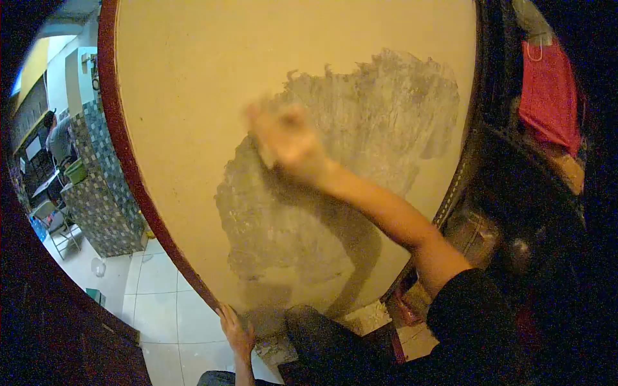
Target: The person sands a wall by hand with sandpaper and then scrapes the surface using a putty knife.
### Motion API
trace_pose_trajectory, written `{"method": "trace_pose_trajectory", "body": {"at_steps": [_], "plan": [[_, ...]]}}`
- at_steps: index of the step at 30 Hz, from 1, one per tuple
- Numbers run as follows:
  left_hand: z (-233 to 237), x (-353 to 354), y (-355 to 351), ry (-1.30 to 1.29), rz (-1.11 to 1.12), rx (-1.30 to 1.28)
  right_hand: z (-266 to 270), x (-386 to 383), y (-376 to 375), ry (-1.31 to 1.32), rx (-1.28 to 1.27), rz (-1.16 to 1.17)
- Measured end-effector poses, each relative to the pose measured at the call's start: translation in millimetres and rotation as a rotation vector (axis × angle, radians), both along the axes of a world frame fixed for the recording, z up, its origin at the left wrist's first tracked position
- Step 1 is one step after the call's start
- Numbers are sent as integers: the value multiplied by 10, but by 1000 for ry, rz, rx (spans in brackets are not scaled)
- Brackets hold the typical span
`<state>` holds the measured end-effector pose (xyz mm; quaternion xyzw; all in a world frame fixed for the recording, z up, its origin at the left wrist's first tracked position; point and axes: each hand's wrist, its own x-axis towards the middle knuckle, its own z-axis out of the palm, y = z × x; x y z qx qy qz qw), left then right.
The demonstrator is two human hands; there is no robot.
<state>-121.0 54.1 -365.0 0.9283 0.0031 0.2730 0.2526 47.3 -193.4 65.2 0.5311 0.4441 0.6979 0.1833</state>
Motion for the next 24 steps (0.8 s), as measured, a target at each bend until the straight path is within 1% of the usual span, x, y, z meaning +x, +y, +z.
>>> {"method": "trace_pose_trajectory", "body": {"at_steps": [2,3,5,6,7,9,10,13,15,18,19,21,23,24], "plan": [[13,-15,-51,2,-1,-4,-5,-92,-59,29,-5,-22],[37,-15,-8,1,8,-6,89,-60,-171,32,4,-16],[106,-30,45,9,22,12,602,178,-602,-9,483,230],[100,-64,25,24,22,23,758,157,-618,-18,714,349],[47,-54,31,29,29,9,721,142,-555,-8,701,354],[-79,26,79,-54,40,46,544,-108,-256,93,952,166],[-102,37,76,-52,40,47,429,-101,-139,95,954,166],[-92,31,12,-76,18,59,82,75,62,14,228,355],[-19,-10,28,-47,-3,14,67,110,38,36,278,338],[78,-50,36,-5,32,43,149,183,7,129,387,305],[36,-44,10,-4,30,30,182,195,-49,163,417,286],[-27,10,67,-31,31,109,239,214,-159,216,499,247],[-75,64,20,-59,27,104,259,254,-252,264,587,209],[-87,61,5,-74,27,101,213,279,-266,264,592,206]]}}
